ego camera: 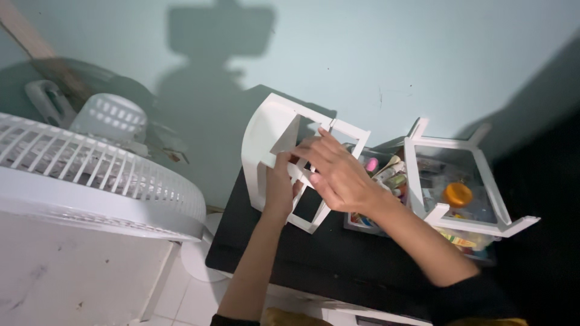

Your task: The person assembles a white plastic organizer by snapping together frame pieces and inserting a compartmentalized tray. The person repeatedly adjusts and reattaches parts to secure the structure on a black surface.

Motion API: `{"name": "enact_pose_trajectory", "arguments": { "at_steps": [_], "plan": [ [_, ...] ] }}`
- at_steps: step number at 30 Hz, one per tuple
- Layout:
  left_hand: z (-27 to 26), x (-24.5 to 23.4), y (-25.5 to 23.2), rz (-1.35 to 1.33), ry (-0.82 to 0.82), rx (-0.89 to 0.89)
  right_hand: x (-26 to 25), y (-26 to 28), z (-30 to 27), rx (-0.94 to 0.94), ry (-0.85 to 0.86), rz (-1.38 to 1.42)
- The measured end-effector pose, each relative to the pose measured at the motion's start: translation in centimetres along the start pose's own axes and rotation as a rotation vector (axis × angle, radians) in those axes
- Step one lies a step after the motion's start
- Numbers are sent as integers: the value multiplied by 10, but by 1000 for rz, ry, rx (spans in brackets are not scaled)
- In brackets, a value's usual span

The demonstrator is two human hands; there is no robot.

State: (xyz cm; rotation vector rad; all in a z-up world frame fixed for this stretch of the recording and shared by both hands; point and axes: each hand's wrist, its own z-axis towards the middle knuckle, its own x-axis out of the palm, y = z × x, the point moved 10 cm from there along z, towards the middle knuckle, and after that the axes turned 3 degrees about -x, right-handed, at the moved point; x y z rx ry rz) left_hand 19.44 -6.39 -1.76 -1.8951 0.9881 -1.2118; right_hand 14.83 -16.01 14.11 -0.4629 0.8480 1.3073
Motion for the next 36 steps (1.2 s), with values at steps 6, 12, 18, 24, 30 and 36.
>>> {"name": "enact_pose_trajectory", "arguments": {
  "at_steps": [6,12,18,24,30,36],
  "plan": [
    [7,-3,3,-8,13,46,5,7,11,-8,124,52],
    [18,-6,13,-20,6,-20,10,7,17,-12,112,101],
    [22,-2,12,-136,57,43,12,6,15,50,27,22],
    [17,9,0,-137,149,137,10,1,10,54,-67,-18],
    [9,24,-8,-170,260,97,-21,2,-17,134,-419,-182],
    [13,25,-10,-131,250,62,-10,-14,-44,335,-385,-85]
  ]
}}
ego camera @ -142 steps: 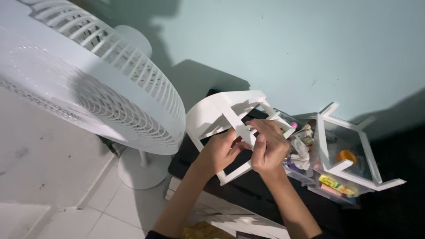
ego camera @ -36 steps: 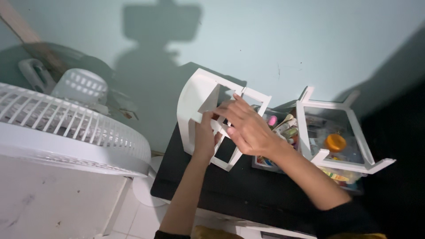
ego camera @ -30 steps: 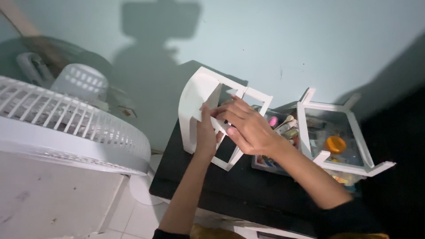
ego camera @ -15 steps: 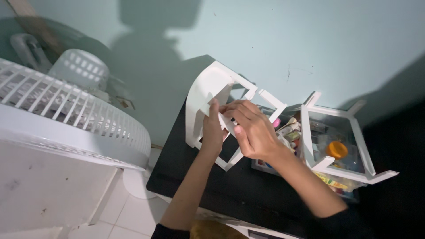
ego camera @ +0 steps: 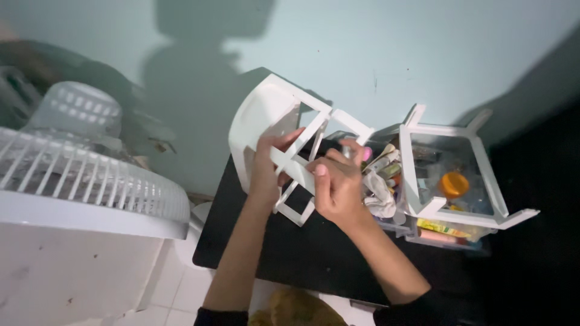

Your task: The person assembles a white plastic organizer by snapping together frame pieces and inserting a compartmentalized tray. The person repeatedly adjusts and reattaches parts to secure the structure on a black surface.

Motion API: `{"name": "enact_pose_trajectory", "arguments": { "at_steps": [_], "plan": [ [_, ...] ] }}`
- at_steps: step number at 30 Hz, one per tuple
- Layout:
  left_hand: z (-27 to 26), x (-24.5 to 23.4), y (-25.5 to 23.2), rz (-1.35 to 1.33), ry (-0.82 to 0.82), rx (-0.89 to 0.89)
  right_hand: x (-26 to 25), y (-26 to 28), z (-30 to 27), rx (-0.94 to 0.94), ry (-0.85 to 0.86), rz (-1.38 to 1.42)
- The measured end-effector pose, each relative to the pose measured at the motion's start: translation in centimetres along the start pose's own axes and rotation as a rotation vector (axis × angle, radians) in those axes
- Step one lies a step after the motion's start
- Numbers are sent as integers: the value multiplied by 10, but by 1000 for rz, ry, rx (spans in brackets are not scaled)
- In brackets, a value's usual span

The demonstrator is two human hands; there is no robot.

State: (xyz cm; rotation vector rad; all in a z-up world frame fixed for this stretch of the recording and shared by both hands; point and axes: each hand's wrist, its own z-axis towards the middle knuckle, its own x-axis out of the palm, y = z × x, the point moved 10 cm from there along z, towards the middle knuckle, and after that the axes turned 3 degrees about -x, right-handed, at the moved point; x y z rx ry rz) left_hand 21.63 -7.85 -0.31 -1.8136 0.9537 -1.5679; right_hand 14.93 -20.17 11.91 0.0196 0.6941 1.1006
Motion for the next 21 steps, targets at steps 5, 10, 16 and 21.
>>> {"name": "enact_pose_trajectory", "arguments": {
  "at_steps": [5,10,16,21],
  "plan": [
    [5,6,-9,106,84,18,0,-4,2,-35,-12,52],
    [6,2,-13,116,100,15,3,5,4,-107,-4,86],
    [5,-5,-18,161,15,44,9,-4,2,-19,73,79],
    [4,4,-19,130,98,44,12,-9,3,-19,85,71]
  ]
}}
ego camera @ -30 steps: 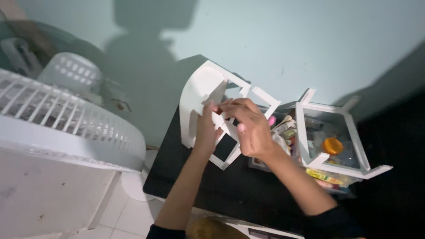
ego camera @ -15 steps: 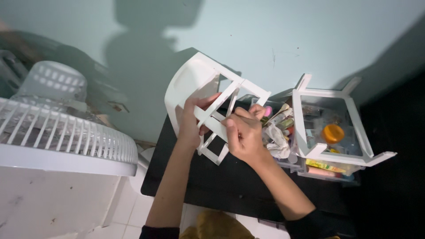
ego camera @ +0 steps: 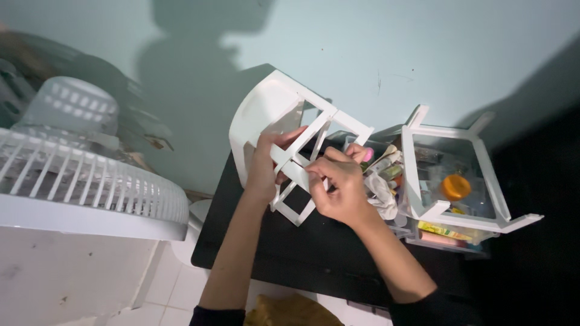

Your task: The person assembles a white plastic organizer by snapping together frame pieces and inserting a compartmentalized tray. The person repeatedly adjusts and reattaches parts to secure the structure on a black surface.

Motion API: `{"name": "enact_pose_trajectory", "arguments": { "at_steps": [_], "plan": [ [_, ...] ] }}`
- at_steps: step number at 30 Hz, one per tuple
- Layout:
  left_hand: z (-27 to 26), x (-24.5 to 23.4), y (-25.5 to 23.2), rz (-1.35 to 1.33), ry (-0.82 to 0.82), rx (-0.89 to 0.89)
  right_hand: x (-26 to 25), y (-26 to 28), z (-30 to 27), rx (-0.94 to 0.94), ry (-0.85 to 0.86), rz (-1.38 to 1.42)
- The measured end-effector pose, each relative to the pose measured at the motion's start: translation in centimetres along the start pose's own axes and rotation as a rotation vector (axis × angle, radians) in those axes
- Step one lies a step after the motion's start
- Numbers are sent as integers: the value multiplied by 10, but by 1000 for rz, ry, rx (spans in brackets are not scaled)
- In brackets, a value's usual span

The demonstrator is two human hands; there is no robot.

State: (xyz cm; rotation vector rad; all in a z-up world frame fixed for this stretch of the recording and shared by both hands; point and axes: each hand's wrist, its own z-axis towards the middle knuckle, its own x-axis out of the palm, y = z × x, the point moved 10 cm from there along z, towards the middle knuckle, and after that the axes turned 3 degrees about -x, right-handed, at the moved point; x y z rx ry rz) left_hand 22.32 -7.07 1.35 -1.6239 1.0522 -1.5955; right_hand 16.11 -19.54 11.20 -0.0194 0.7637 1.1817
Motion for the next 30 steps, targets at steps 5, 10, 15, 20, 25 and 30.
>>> {"name": "enact_pose_trajectory", "arguments": {
  "at_steps": [5,10,15,20,25,30],
  "plan": [
    [0,-2,-2,-3,8,25,4,-3,4,38,68,21],
    [0,-2,-1,74,5,43,6,-3,12,84,234,-17],
    [-2,-1,4,-24,12,-12,7,-6,15,175,330,-4],
    [-5,-4,1,87,3,2,11,-9,17,250,333,-12],
    [-4,-2,-3,62,63,30,17,-18,13,368,339,-17],
    [-2,-5,-5,80,70,66,21,-23,14,392,324,-14]
  ]
}}
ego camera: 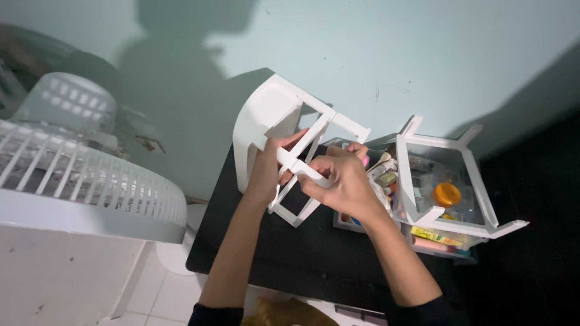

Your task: The person assembles a white plastic organizer by snapping together frame pieces and inserting a compartmentalized tray. The person repeatedly adjusts and reattaches parts to secure the structure on a black surface.

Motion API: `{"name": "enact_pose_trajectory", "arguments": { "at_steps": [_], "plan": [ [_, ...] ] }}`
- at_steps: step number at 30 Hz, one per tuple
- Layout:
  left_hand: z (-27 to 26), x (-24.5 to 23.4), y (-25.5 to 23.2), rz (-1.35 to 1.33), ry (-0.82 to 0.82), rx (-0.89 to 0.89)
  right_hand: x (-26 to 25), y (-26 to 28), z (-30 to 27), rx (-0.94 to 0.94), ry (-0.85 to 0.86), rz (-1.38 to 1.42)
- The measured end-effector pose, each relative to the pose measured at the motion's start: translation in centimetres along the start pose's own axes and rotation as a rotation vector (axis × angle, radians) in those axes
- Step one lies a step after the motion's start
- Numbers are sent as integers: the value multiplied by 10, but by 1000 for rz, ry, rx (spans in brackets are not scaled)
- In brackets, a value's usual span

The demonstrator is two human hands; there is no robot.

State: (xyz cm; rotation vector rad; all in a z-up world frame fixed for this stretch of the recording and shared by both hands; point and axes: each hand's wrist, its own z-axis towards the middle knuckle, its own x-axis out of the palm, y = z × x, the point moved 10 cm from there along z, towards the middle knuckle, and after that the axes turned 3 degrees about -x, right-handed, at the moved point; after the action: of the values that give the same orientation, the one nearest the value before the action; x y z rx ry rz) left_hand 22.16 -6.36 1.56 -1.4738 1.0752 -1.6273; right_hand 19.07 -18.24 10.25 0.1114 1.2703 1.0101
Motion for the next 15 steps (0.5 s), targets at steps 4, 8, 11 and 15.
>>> {"name": "enact_pose_trajectory", "arguments": {
  "at_steps": [4,8,11,15],
  "plan": [
    [4,-2,7,-40,-48,-39,-1,7,-3,-72,-42,-41],
    [5,-1,10,-49,-76,-43,0,21,-8,-210,-137,-145],
    [4,5,2,-6,-40,-3,4,28,-6,-298,-140,-208],
    [-2,-3,11,-105,-46,-104,14,43,-4,-384,-162,-332]
  ]
}}
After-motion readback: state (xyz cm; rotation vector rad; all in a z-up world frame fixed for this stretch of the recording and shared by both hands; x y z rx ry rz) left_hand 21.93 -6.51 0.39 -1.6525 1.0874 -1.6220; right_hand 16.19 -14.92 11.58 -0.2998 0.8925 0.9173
